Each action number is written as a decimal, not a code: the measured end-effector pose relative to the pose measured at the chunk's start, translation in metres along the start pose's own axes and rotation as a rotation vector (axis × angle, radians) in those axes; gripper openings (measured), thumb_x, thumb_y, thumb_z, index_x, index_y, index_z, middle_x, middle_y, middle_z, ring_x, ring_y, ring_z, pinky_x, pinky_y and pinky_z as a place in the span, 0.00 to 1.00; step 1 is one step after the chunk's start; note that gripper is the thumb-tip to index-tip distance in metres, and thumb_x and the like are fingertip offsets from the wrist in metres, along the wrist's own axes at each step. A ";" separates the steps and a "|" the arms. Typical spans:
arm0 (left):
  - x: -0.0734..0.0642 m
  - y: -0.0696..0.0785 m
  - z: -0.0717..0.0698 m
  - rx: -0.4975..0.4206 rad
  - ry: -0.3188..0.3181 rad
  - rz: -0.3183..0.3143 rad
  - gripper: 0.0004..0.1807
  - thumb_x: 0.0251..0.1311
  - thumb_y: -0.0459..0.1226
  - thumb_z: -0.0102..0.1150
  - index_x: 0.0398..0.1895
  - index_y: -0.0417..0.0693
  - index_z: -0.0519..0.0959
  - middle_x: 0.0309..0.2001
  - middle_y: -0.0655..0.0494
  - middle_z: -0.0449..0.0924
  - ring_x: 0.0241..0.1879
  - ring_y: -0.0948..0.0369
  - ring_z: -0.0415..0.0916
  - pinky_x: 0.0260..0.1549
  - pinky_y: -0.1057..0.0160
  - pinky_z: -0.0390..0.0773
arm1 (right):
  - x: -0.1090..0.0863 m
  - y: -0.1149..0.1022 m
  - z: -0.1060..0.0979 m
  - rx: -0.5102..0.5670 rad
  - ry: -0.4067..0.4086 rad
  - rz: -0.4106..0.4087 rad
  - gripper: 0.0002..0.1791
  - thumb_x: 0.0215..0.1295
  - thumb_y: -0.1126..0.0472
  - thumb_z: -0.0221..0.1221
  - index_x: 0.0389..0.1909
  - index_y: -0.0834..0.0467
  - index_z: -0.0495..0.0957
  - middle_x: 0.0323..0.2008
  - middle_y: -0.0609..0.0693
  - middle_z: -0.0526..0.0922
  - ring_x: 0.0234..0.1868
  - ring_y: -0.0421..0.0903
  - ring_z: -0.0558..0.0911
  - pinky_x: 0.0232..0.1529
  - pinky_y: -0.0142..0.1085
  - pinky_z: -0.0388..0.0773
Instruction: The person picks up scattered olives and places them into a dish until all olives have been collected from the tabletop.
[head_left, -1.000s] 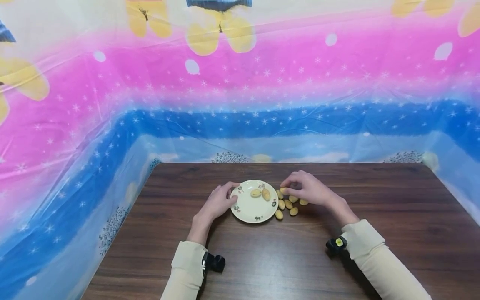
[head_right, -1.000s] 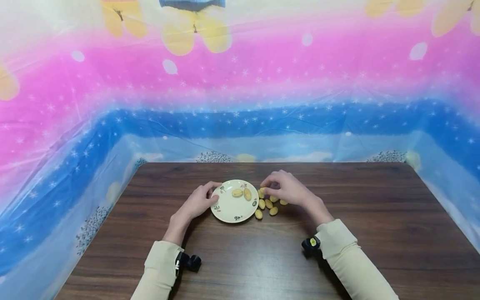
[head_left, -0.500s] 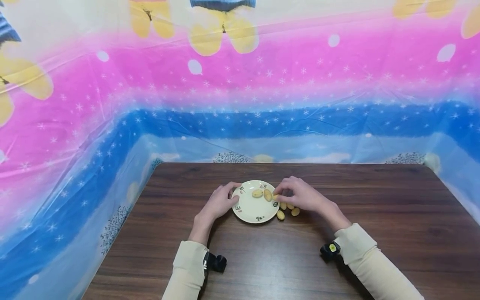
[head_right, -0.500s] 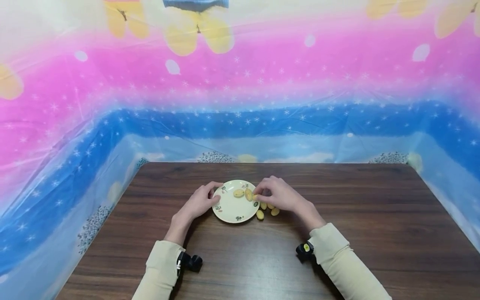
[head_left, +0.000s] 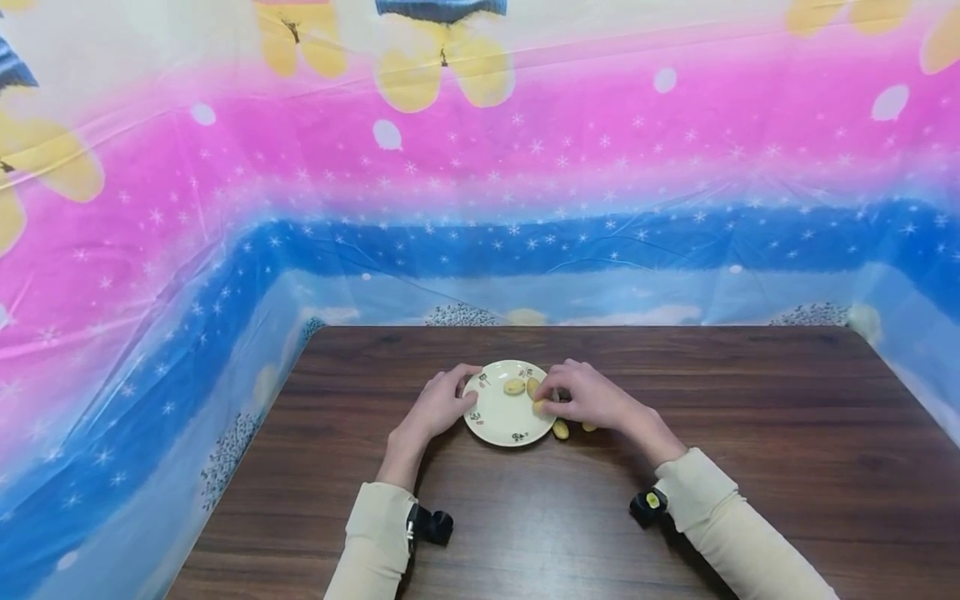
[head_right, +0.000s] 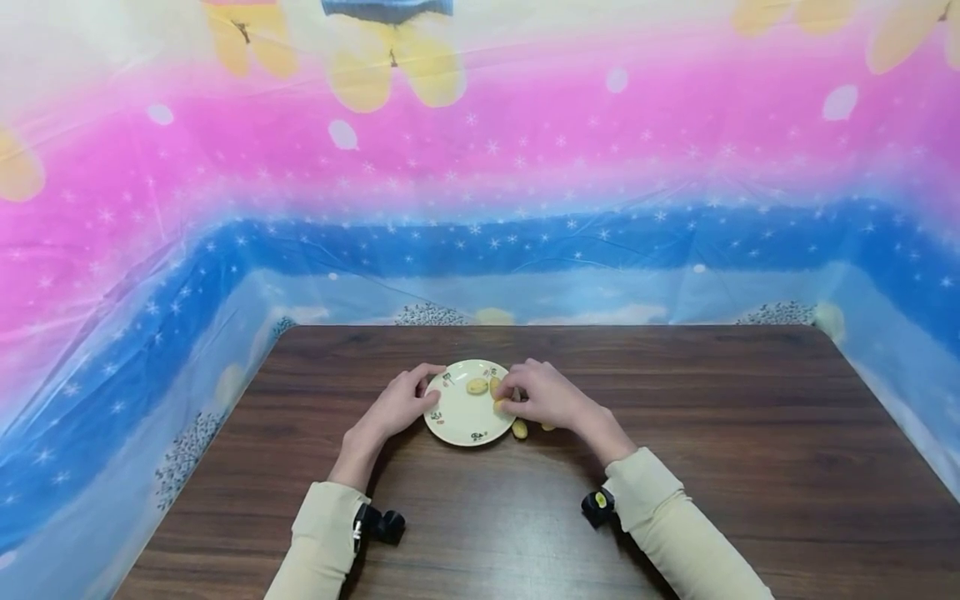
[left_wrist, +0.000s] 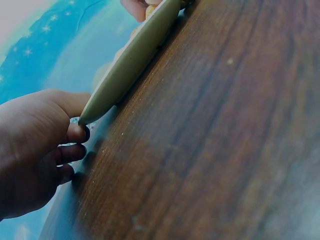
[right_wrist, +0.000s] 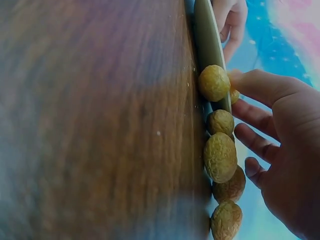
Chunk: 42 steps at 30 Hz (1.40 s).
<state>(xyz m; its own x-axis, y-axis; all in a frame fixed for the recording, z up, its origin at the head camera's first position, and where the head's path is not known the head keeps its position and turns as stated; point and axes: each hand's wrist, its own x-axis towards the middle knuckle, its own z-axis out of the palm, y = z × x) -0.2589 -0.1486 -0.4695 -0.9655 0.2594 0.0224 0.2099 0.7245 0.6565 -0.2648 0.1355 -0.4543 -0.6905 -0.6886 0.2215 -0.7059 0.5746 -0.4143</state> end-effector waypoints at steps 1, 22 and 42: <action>0.000 0.000 0.000 0.001 0.000 0.000 0.24 0.67 0.40 0.54 0.67 0.53 0.73 0.29 0.56 0.68 0.32 0.58 0.62 0.37 0.59 0.61 | 0.000 0.000 0.000 -0.004 -0.001 -0.001 0.08 0.65 0.54 0.64 0.43 0.47 0.87 0.40 0.40 0.84 0.40 0.42 0.74 0.47 0.41 0.68; -0.001 -0.002 -0.002 0.005 0.001 -0.019 0.24 0.68 0.41 0.53 0.67 0.56 0.73 0.29 0.56 0.69 0.32 0.58 0.63 0.36 0.59 0.62 | -0.022 0.014 -0.028 0.044 0.024 0.102 0.10 0.67 0.57 0.63 0.47 0.50 0.86 0.44 0.40 0.83 0.47 0.42 0.77 0.50 0.44 0.74; 0.000 -0.001 0.000 -0.002 0.003 -0.012 0.24 0.68 0.41 0.53 0.68 0.55 0.73 0.29 0.56 0.69 0.30 0.58 0.63 0.36 0.59 0.62 | -0.043 0.036 -0.031 0.048 -0.024 0.196 0.11 0.68 0.51 0.62 0.48 0.45 0.85 0.46 0.40 0.81 0.51 0.44 0.75 0.52 0.47 0.73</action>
<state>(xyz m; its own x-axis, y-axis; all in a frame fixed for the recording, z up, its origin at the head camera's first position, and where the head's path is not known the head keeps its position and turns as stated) -0.2590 -0.1491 -0.4705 -0.9684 0.2490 0.0164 0.1980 0.7265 0.6580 -0.2658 0.1998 -0.4514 -0.8094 -0.5765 0.1119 -0.5500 0.6772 -0.4888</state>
